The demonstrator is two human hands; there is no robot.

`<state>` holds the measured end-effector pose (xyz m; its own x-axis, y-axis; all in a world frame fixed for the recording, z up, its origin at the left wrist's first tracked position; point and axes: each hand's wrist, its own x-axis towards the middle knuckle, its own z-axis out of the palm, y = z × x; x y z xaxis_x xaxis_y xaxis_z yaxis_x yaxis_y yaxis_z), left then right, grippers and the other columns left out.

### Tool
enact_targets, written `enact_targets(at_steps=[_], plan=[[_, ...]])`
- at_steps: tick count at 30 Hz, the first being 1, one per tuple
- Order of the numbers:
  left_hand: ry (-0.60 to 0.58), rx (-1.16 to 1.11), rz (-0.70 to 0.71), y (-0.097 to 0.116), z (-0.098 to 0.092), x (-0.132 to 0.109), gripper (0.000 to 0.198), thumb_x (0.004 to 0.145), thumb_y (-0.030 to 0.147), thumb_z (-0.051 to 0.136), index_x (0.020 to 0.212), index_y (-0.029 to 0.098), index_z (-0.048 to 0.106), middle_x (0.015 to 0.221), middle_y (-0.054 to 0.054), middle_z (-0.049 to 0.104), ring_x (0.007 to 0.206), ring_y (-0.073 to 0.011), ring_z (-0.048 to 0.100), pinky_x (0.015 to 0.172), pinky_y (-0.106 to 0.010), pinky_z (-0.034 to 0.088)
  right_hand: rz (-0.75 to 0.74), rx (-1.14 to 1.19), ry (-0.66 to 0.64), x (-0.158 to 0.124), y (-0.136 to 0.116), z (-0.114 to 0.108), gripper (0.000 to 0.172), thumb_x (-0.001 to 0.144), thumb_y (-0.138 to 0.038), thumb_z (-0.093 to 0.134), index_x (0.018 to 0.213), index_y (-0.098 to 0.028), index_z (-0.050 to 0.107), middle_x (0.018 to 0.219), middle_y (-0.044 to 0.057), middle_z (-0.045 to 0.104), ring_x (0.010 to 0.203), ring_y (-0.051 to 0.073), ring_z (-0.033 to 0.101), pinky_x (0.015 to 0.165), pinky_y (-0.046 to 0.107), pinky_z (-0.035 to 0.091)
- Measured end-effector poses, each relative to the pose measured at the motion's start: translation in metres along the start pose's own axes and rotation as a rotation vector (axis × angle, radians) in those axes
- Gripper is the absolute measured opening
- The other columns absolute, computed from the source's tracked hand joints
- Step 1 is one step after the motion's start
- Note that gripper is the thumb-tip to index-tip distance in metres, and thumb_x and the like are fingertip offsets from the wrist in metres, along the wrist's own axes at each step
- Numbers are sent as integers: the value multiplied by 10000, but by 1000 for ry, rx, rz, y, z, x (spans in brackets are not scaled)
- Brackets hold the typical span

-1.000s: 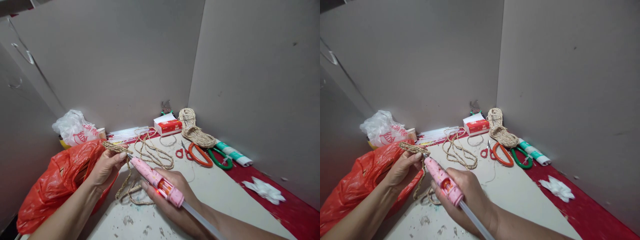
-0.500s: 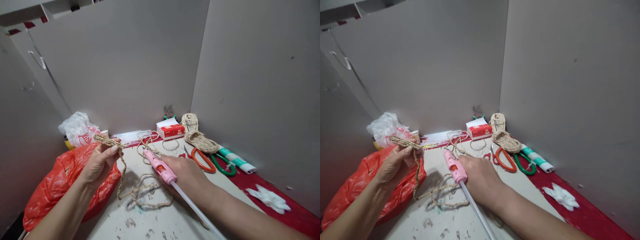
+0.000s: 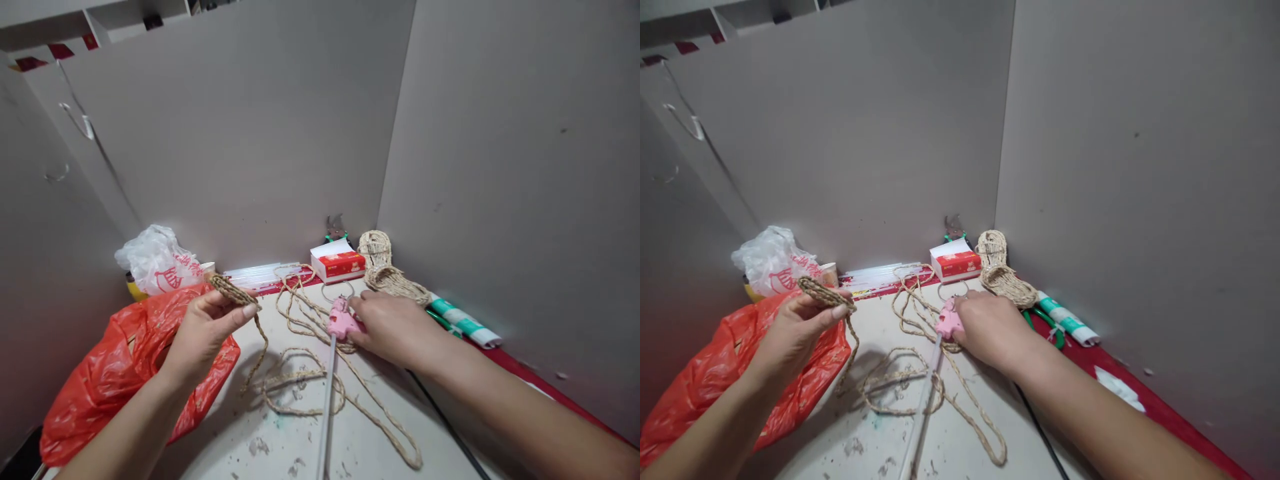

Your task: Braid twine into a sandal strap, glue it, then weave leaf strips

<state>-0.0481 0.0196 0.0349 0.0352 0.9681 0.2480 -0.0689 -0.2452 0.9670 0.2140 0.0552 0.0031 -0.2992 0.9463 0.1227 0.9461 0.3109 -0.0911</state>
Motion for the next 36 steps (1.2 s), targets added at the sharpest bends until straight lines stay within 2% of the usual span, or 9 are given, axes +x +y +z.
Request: enact_targets(at_steps=[2,4,7,11,14,18,24,31,36], plan=[[-15,20,-8,-2,3,-3,147,682,197,787,826,207,758,837,-2,746,807,-103,639,790,-193,490,-12,304,103,-11,-21,-9,224,804,-333,599,924,-156,665,931,130,684,861,264,633,730,349,447],[-18,33,-32,-5,7,-6,153,680,209,790,829,210,756,840,-4,746,813,-111,642,787,-199,494,-53,790,104,-23,-46,-11,246,824,-366,587,998,-201,643,986,79,685,886,214,630,766,330,469],[-4,53,-71,-8,14,-11,176,660,222,803,829,207,756,832,-10,745,814,-121,641,785,-208,498,-65,1304,-20,-37,-78,-1,277,749,-284,671,1002,-212,584,1017,54,666,976,197,608,797,314,474],[-23,67,-96,-10,23,-16,170,658,231,804,819,207,757,813,-6,741,776,-118,636,756,-201,498,-11,1692,-168,-41,-93,16,222,724,-153,650,876,-198,494,774,-22,627,716,121,604,692,261,459],[-30,60,-98,-11,26,-17,168,662,228,801,822,201,756,825,-11,737,799,-123,631,775,-203,491,50,1735,-103,-39,-92,22,130,742,-134,607,796,-185,501,647,-60,545,623,95,556,611,227,419],[-21,2,-129,-13,25,-15,191,665,229,799,845,191,751,822,-10,723,811,-122,613,785,-207,483,24,1733,-28,-38,-89,24,58,770,-178,604,796,-172,552,661,-36,575,660,119,589,640,252,451],[-28,-99,-204,-11,25,-15,211,643,231,813,834,166,753,748,-15,703,710,-107,600,721,-210,481,-71,1696,15,-40,-87,26,87,802,-242,624,772,-161,614,662,-16,609,640,116,574,638,251,457],[-92,-189,-273,-12,25,-15,192,688,210,781,868,153,744,778,-23,693,714,-105,610,719,-217,485,-71,1630,48,-40,-83,23,128,821,-260,600,743,-161,621,633,-16,606,618,115,572,628,257,460],[-118,-238,-337,-14,22,-14,199,684,197,785,868,134,742,703,-14,665,648,-82,586,672,-193,476,-83,1653,39,-36,-82,25,115,817,-267,607,762,-167,604,619,-21,602,602,116,577,623,265,474]])
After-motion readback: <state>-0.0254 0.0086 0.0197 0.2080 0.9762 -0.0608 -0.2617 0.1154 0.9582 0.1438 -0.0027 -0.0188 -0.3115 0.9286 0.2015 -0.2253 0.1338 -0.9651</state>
